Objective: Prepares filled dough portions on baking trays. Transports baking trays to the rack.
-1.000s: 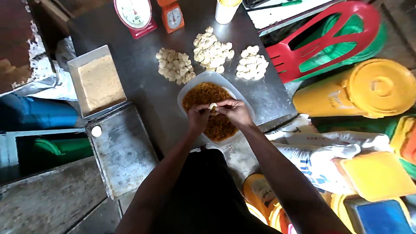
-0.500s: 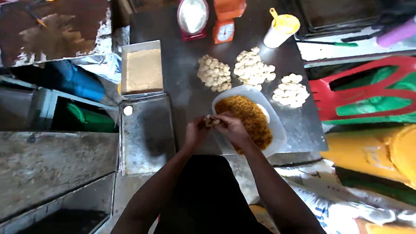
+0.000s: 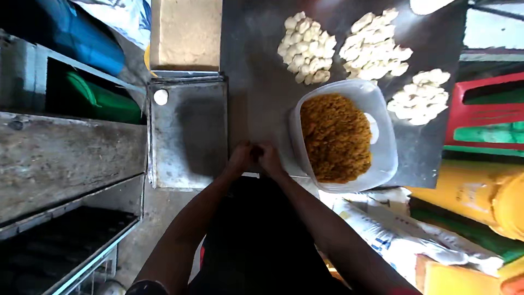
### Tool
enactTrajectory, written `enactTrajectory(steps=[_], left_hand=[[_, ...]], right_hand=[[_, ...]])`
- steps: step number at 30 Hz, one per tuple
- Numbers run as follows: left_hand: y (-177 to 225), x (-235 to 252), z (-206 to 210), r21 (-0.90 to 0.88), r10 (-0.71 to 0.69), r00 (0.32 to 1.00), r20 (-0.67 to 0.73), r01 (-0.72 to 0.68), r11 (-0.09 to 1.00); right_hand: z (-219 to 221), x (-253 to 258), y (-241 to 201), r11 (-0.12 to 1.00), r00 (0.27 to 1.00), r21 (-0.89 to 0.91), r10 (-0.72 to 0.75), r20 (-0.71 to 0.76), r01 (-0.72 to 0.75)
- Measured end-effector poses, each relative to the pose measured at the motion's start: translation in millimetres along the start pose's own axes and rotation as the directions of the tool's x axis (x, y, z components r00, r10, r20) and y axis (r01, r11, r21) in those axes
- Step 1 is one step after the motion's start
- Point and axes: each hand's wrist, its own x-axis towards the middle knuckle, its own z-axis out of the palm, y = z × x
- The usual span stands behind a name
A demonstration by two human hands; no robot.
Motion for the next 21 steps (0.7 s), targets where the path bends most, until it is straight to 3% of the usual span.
enactTrajectory(steps=[5, 9, 12, 15, 18, 21], left_hand=[[-5, -23, 6, -0.012, -0.102, 0.995, 0.015, 0.103, 0.995], [-1, -21, 10, -0.067, -0.136, 0.988, -0.078, 0.131, 0.989], [-9, -8, 21, -0.07, -0.087, 0.986, -0.139, 0.077, 0.995], [-9, -4, 23, -0.079, -0.132, 0.986, -0.1, 0.124, 0.989], [0, -10, -7, -0.15, -0.169, 0.985, -0.017, 0.165, 0.975], [1, -41, -76, -0.199, -0.186, 0.977, -0.102, 0.163, 0.966]], right_hand=[[-5, -4, 30, 0.997, 0.997, 0.028, -0.072, 0.004, 0.072], [1, -2, 35, 0.987, 0.989, 0.06, -0.149, -0.008, 0.149], [2, 14, 30, 0.985, 0.99, -0.092, -0.141, 0.023, 0.143], [1, 19, 9, 0.961, 0.996, -0.265, -0.068, 0.055, 0.08], [3, 15, -4, 0.943, 0.991, -0.326, -0.024, 0.13, 0.066], [-11, 18, -21, 0.958, 0.958, -0.287, 0.096, 0.271, -0.015]])
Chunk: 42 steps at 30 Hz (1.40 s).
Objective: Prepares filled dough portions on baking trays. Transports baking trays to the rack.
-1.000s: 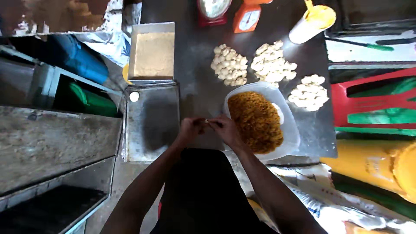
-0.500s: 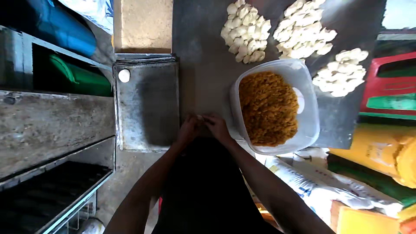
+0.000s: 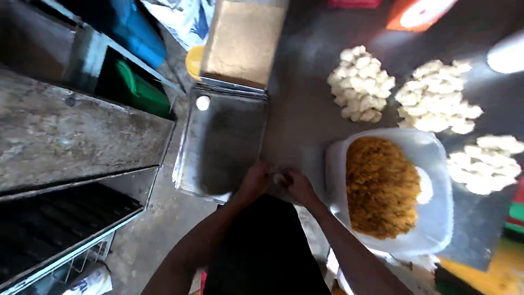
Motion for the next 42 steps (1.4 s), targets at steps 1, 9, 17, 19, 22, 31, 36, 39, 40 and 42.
enactTrajectory(steps=[1, 9, 17, 19, 22, 31, 36, 39, 40, 42], left_hand=[[-4, -4, -32, -0.004, -0.009, 0.998, -0.066, 0.008, 1.0], [-116, 94, -238, 0.28, 0.124, 0.867, -0.483, 0.019, 0.96], [-127, 167, -270, 0.583, 0.257, 0.961, -0.103, -0.151, 0.798], [-126, 169, -272, 0.529, 0.182, 0.973, -0.143, -0.08, 0.845], [-137, 170, -268, 0.453, 0.167, 0.966, -0.2, -0.06, 0.889], [-109, 58, -228, 0.285, 0.273, 0.849, -0.453, -0.153, 0.946], [-108, -64, -120, -0.017, -0.03, 0.796, -0.604, 0.025, 1.0], [-80, -94, -50, -0.121, -0.189, 0.801, -0.568, 0.145, 0.982], [-68, -95, -32, -0.136, -0.204, 0.804, -0.558, 0.153, 0.979], [-40, -87, -5, -0.118, -0.135, 0.827, -0.546, 0.083, 0.99]], right_hand=[[-7, -1, -9, 0.999, 1.0, 0.039, -0.009, 0.002, 0.009], [-22, 79, -174, 0.867, 0.832, 0.029, -0.468, -0.298, 0.497], [45, 206, -217, 0.689, 0.625, -0.471, -0.714, -0.315, 0.551], [62, 212, -201, 0.651, 0.628, -0.58, -0.725, -0.284, 0.49], [67, 203, -202, 0.662, 0.685, -0.634, -0.675, -0.273, 0.4], [-77, 109, -182, 0.798, 0.733, -0.14, -0.596, -0.33, 0.586], [-233, 95, -25, 0.973, 0.791, -0.215, -0.197, -0.579, 0.085], [-300, 115, 45, 0.967, 0.855, -0.123, 0.135, -0.5, -0.224], [-309, 122, 59, 0.959, 0.871, -0.13, 0.167, -0.462, -0.253], [-312, 140, 75, 0.965, 0.901, -0.126, 0.163, -0.403, -0.232]])
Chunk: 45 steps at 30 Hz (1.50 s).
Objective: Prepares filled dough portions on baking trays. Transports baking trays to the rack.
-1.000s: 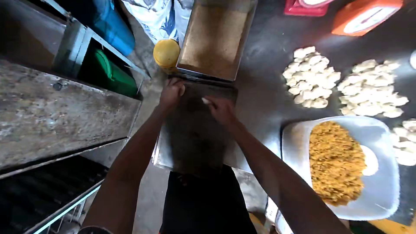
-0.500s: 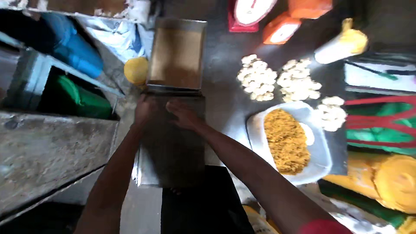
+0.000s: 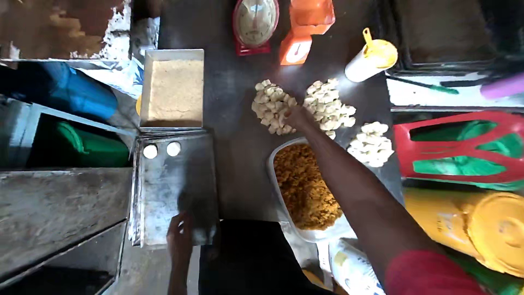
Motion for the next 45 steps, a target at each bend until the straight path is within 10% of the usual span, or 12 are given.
enactTrajectory(steps=[6, 11, 20, 24, 31, 34, 38, 45], left_hand=[[103, 10, 35, -0.029, 0.31, 0.94, 0.142, -0.309, 0.951], [145, 36, 66, -0.471, 0.45, 0.876, 0.174, -0.327, 0.819], [145, 8, 57, -0.409, 0.497, 0.727, 0.473, -0.318, 0.855], [144, 2, 54, -0.448, 0.521, 0.664, 0.536, -0.299, 0.843], [154, -19, 63, -0.358, 0.217, 0.328, 0.92, 0.472, 0.806], [156, -20, 95, -0.484, 0.337, 0.437, 0.834, 0.285, 0.828], [154, 4, 116, -0.387, 0.385, 0.584, 0.715, -0.129, 0.913], [132, 26, 106, -0.264, 0.325, 0.698, 0.638, -0.198, 0.944]], right_hand=[[-10, -66, -46, 0.982, 0.976, 0.073, -0.161, -0.145, 0.173], [34, -224, -79, 0.72, 0.877, 0.505, -0.436, -0.205, 0.476], [110, -364, -85, 0.645, 0.937, 0.711, -0.021, -0.347, 0.278], [100, -387, -82, 0.069, 0.989, 0.997, 0.148, 0.009, -0.019], [90, -417, -26, -0.017, 0.966, 0.967, -0.04, 0.254, -0.255], [54, -385, 21, 0.179, 0.984, 0.967, 0.038, 0.176, -0.179], [32, -303, 103, 0.928, 0.969, 0.37, 0.041, -0.243, 0.053], [69, -255, 116, 0.929, 0.97, -0.289, -0.245, -0.006, 0.233]])
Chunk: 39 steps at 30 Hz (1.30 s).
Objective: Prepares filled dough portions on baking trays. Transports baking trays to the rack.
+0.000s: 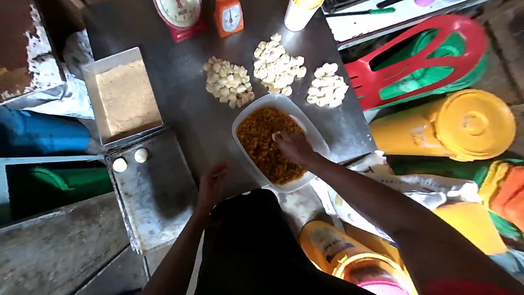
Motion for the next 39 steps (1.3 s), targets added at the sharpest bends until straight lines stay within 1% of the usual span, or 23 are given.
enactTrajectory(steps=[2, 3, 5, 7, 10, 12, 14, 15, 16, 17, 19, 21, 23, 24, 25, 27, 29, 31, 32, 34, 35, 37, 39], left_hand=[[5, 0, 1, -0.002, -0.013, 0.999, -0.039, 0.012, 1.0], [11, 0, 2, -0.009, -0.022, 0.998, -0.054, 0.022, 1.0], [26, 1, 5, -0.016, -0.005, 0.998, -0.06, 0.004, 1.0], [44, 6, 10, -0.015, 0.074, 0.996, -0.049, -0.075, 0.997], [76, 27, 28, -0.026, 0.19, 0.982, -0.013, -0.19, 0.981], [95, 46, 45, -0.046, 0.25, 0.968, 0.019, -0.249, 0.967], [105, 64, 64, -0.012, 0.349, 0.936, 0.041, -0.349, 0.937], [109, 69, 70, -0.006, 0.366, 0.929, 0.057, -0.366, 0.93], [111, 70, 76, -0.007, 0.364, 0.928, 0.08, -0.364, 0.931], [114, 74, 80, 0.0, 0.369, 0.925, 0.094, -0.371, 0.929], [115, 82, 85, -0.004, 0.382, 0.921, 0.081, -0.383, 0.924], [107, 82, 87, -0.007, 0.354, 0.931, 0.089, -0.354, 0.935], [103, 85, 93, -0.034, 0.287, 0.946, 0.15, -0.285, 0.958], [105, 85, 97, -0.089, 0.216, 0.955, 0.204, -0.201, 0.975], [106, 85, 100, -0.164, 0.127, 0.953, 0.275, -0.083, 0.983], [101, 88, 108, -0.306, 0.014, 0.929, 0.37, 0.107, 0.946], [100, 89, 111, -0.374, -0.025, 0.919, 0.394, 0.185, 0.909], [104, 86, 108, -0.322, -0.019, 0.931, 0.363, 0.145, 0.935], [104, 85, 106, -0.254, -0.008, 0.945, 0.328, 0.096, 0.962], [104, 85, 104, -0.133, 0.029, 0.959, 0.282, 0.009, 0.991], [106, 84, 104, -0.11, 0.029, 0.963, 0.268, 0.001, 0.994], [111, 82, 104, -0.111, -0.009, 0.97, 0.242, 0.037, 0.993], [112, 81, 106, -0.127, -0.035, 0.978, 0.204, 0.062, 0.99]], right_hand=[[-4, 7, 8, 0.992, 0.998, 0.112, 0.059, -0.015, -0.057], [-10, 9, 11, 0.973, 0.995, 0.211, 0.099, -0.03, -0.09], [-24, 6, 15, 0.898, 0.982, 0.421, 0.173, -0.072, -0.128], [-42, -4, 13, 0.796, 0.972, 0.588, 0.225, -0.072, -0.141], [-62, -25, 4, 0.662, 0.979, 0.745, 0.193, -0.066, -0.081], [-69, -34, -7, 0.615, 0.978, 0.788, 0.181, -0.104, -0.03], [-59, -31, -9, 0.681, 0.98, 0.729, 0.178, -0.085, -0.06], [-46, -28, -6, 0.732, 0.983, 0.676, 0.171, -0.06, -0.086], [-34, -28, -5, 0.745, 0.983, 0.656, 0.181, -0.026, -0.12], [-29, -30, -3, 0.731, 0.979, 0.666, 0.202, -0.007, -0.146], [-35, -35, -1, 0.665, 0.972, 0.736, 0.232, -0.041, -0.128], [-42, -46, -8, 0.552, 0.968, 0.829, 0.244, -0.062, -0.086], [-47, -53, -10, 0.442, 0.969, 0.896, 0.232, -0.083, -0.029], [-50, -56, -11, 0.371, 0.972, 0.929, 0.22, -0.077, -0.011], [-53, -59, -12, 0.295, 0.976, 0.956, 0.206, -0.067, 0.004], [-57, -59, -13, 0.18, 0.979, 0.983, 0.192, -0.073, 0.038], [-56, -55, -9, 0.121, 0.977, 0.991, 0.196, -0.078, 0.055], [-54, -51, -7, 0.13, 0.969, 0.99, 0.231, -0.089, 0.06], [-52, -49, -7, 0.157, 0.96, 0.986, 0.263, -0.094, 0.053], [-51, -46, -12, 0.252, 0.932, 0.967, 0.336, -0.136, 0.05], [-53, -45, -16, 0.315, 0.914, 0.948, 0.373, -0.159, 0.036], [-55, -43, -25, 0.42, 0.881, 0.907, 0.429, -0.201, 0.003], [-58, -43, -27, 0.491, 0.881, 0.871, 0.408, -0.241, 0.011]])
